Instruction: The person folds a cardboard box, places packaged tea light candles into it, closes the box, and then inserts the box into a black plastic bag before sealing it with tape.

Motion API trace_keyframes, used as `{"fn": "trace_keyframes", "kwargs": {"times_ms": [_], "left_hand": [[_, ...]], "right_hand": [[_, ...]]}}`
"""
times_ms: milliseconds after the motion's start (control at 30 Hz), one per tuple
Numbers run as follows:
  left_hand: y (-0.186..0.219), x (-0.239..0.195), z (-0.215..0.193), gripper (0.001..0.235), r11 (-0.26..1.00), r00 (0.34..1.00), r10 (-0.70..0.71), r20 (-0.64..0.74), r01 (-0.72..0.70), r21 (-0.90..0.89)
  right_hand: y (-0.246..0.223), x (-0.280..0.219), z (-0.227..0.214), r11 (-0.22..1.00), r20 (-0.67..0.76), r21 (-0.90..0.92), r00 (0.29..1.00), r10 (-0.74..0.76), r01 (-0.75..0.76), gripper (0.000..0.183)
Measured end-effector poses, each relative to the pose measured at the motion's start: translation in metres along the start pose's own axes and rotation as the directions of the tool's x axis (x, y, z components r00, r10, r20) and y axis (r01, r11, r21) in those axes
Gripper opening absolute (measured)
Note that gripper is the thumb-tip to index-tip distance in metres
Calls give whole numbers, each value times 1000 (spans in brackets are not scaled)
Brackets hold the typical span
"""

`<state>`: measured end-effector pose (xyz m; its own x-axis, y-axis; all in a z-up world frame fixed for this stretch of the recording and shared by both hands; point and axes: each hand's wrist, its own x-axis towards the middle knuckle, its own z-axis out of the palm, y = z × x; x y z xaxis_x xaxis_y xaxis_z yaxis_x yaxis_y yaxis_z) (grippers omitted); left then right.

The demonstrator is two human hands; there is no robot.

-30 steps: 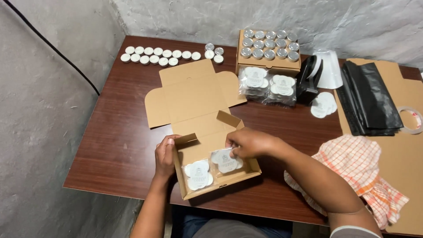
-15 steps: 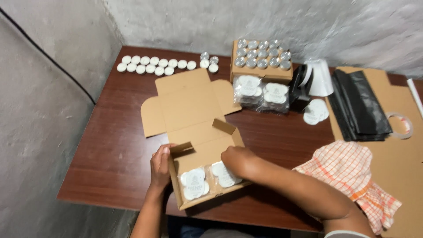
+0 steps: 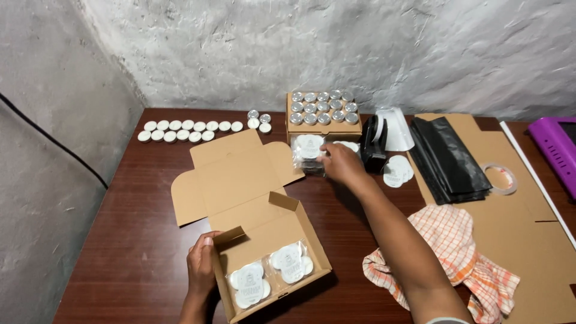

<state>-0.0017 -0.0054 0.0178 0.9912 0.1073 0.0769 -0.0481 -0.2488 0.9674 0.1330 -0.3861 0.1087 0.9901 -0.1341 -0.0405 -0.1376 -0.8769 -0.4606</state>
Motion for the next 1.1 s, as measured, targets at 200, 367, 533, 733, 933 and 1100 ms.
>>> {"fn": "trace_keyframes", "kwargs": {"times_ms": [200, 367, 533, 733, 933, 1100], "left_hand": [[-25, 6, -1, 45, 997, 997, 79, 11, -79, -20], [-28, 7, -2, 47, 996, 997, 73, -5, -73, 55], [-32, 7, -2, 48, 992, 997, 82, 3, -82, 98], [-23, 6, -2, 46, 990, 991, 136, 12, -136, 32], [-26, 6, -2, 47, 994, 994, 106, 12, -107, 32], [-26, 8, -2, 47, 994, 995, 103, 15, -104, 34]], "right_hand": [[-14, 39, -26, 988, 202, -151, 979, 35, -4, 72], [-26, 37, -31, 994, 251, -88, 965, 78, -57, 79], [-27, 33, -30, 997, 278, -14, 958, 76, -75, 80], [-36, 24, -35, 995, 289, 46, 955, 72, -89, 74], [-8, 51, -17, 997, 265, -76, 963, 42, -23, 79], [-19, 32, -27, 995, 214, 31, 973, 85, -93, 54]]}}
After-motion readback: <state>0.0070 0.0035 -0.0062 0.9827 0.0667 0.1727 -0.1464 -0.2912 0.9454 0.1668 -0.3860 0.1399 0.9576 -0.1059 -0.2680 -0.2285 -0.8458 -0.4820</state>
